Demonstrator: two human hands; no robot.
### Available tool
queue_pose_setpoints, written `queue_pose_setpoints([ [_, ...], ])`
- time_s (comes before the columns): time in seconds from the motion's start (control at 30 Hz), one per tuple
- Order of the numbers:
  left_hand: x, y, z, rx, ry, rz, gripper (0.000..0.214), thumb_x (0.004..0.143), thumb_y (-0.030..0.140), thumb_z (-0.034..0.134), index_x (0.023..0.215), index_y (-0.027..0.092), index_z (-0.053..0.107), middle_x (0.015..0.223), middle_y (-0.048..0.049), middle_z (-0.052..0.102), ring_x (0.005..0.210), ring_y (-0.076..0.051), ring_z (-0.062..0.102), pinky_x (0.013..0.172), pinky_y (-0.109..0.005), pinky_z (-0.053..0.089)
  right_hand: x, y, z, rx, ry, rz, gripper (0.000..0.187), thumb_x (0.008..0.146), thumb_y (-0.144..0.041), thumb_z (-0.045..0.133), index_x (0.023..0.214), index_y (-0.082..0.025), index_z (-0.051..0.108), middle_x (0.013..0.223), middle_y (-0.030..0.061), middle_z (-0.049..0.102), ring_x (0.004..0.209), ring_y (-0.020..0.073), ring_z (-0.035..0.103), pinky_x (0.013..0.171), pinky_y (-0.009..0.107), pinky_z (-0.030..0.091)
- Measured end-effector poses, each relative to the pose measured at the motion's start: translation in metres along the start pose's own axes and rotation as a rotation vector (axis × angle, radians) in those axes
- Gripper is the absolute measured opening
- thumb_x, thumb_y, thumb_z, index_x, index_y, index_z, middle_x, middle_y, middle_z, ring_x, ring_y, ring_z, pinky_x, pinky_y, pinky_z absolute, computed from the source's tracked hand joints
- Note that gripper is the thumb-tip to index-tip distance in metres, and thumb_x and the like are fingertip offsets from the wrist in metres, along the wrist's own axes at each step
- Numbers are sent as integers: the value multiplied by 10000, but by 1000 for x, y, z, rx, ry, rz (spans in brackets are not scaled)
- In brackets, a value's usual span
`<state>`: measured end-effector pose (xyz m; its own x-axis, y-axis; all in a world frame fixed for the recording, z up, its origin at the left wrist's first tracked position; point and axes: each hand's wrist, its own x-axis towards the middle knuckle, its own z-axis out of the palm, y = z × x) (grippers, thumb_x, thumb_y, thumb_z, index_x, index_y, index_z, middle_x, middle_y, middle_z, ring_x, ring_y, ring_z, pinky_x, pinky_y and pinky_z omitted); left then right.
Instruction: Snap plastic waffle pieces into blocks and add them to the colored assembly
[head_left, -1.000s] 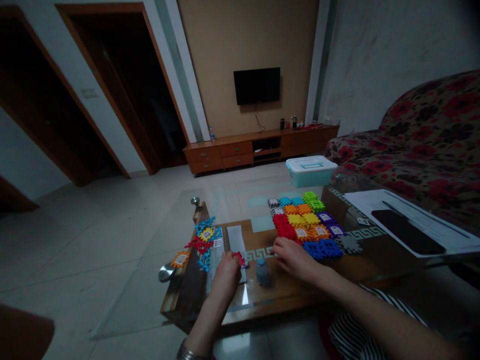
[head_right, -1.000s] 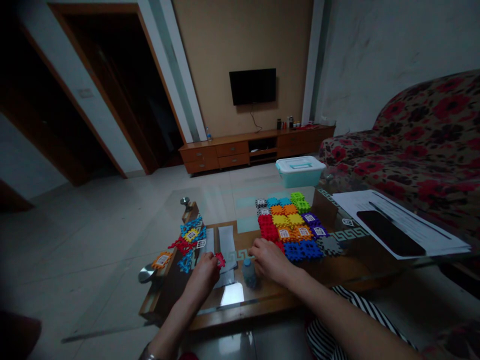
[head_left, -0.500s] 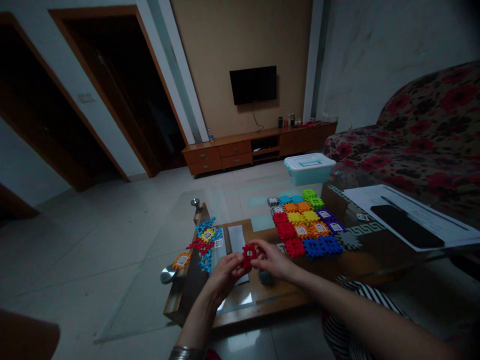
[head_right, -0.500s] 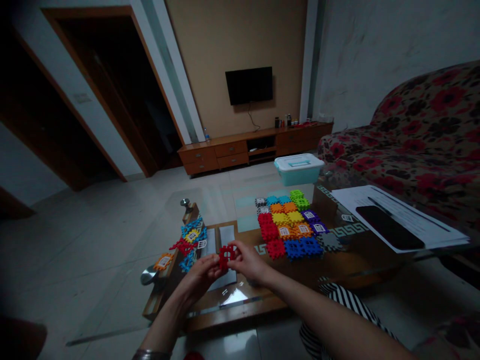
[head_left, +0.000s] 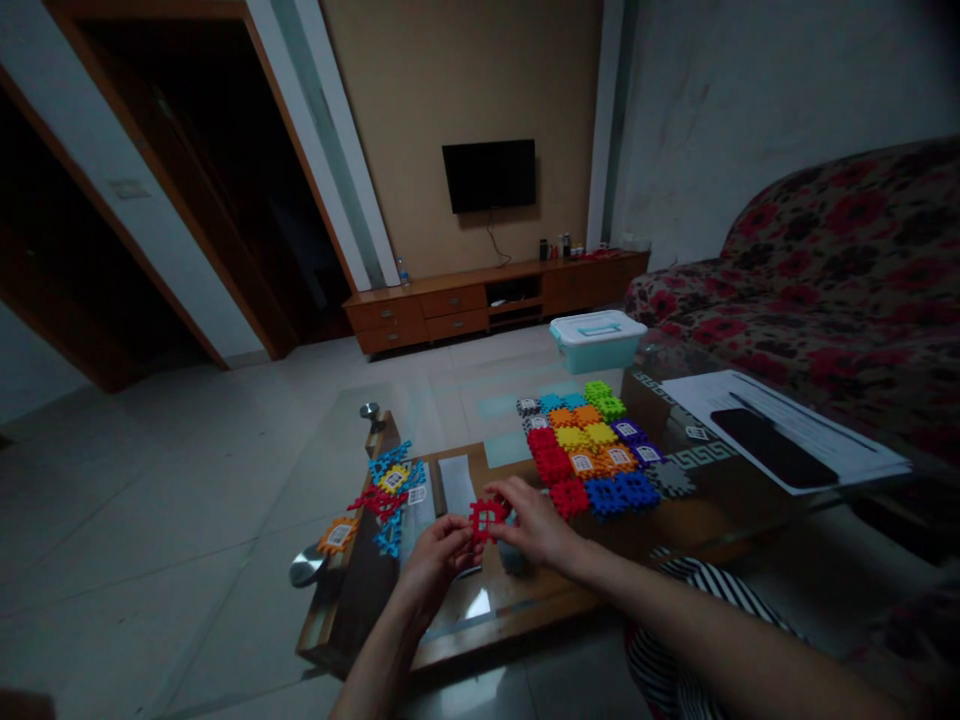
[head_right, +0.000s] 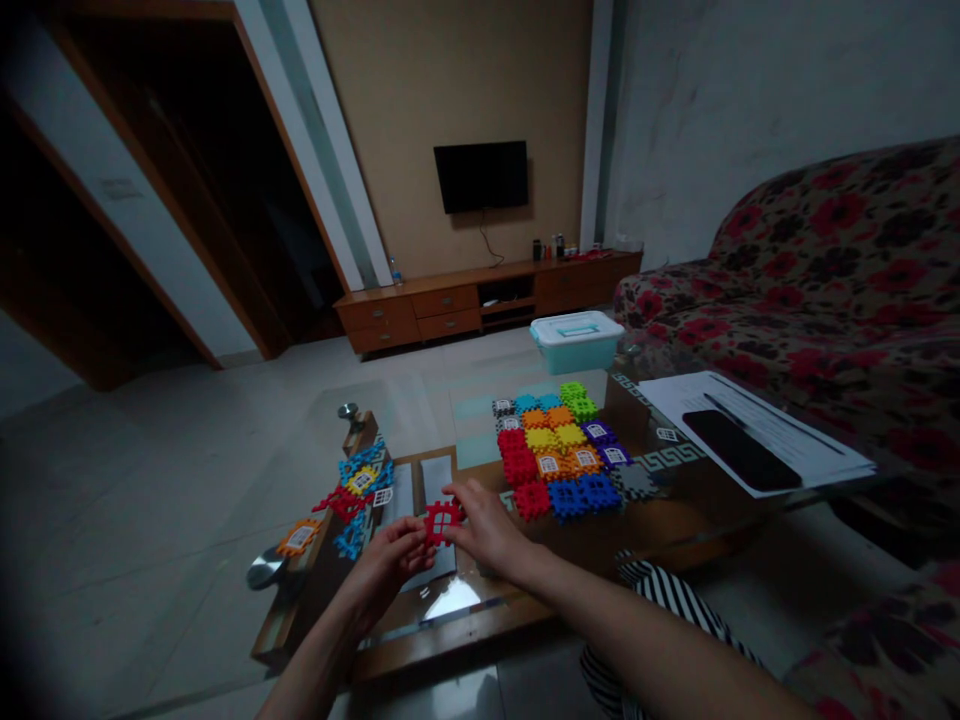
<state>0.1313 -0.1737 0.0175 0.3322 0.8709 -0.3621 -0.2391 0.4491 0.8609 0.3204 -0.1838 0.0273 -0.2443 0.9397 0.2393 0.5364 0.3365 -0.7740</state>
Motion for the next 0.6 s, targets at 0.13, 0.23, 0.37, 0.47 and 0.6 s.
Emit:
queue_pose_setpoints([
  [0.13, 2, -6, 4, 24, 38, 11, 374, 513, 280, 856, 697, 175, 548, 565, 25, 640, 553, -114, 613, 597, -241, 499, -7, -7, -3, -240, -63, -130, 352, 779, -188, 705, 1115, -196, 600, 1118, 89, 564, 1051, 243, 528, 885, 373, 459],
  [0.23, 1, -7, 8, 30, 43, 22, 349, 520, 274, 826, 689, 181, 535, 551, 39, 625, 532, -108, 601, 610, -250, 496, -8, -8, -2, -345, -118, -143, 320, 778, -244, 721, 1074, -205, 607, 1124, 96, 564, 1040, 261, 517, 876, 386, 447],
  [0.37, -1, -8, 13, 54, 41, 43, 325, 524, 278, 800, 668, 183, 525, 546, 44, 613, 531, -107, 590, 600, -248, 482, -9, -8, -1, -408, -147, -129, 264, 808, -244, 674, 1055, -206, 589, 1106, 99, 563, 1016, 258, 501, 858, 389, 432],
  [0.47, -1, -9, 15, 69, 27, 45, 349, 503, 291, 814, 647, 184, 515, 541, 46, 603, 524, -108, 579, 579, -245, 468, -11, -9, -2, -459, -168, -142, 272, 815, -213, 632, 1078, -186, 570, 1094, 105, 560, 1016, 259, 491, 859, 393, 422],
  [0.6, 0, -12, 17, 87, 6, -6, 423, 454, 336, 863, 665, 176, 533, 545, 46, 598, 545, -122, 595, 602, -259, 476, -13, -9, -13, -499, -215, -172, 288, 806, -214, 619, 1085, -161, 567, 1090, 120, 566, 997, 260, 493, 846, 382, 423],
])
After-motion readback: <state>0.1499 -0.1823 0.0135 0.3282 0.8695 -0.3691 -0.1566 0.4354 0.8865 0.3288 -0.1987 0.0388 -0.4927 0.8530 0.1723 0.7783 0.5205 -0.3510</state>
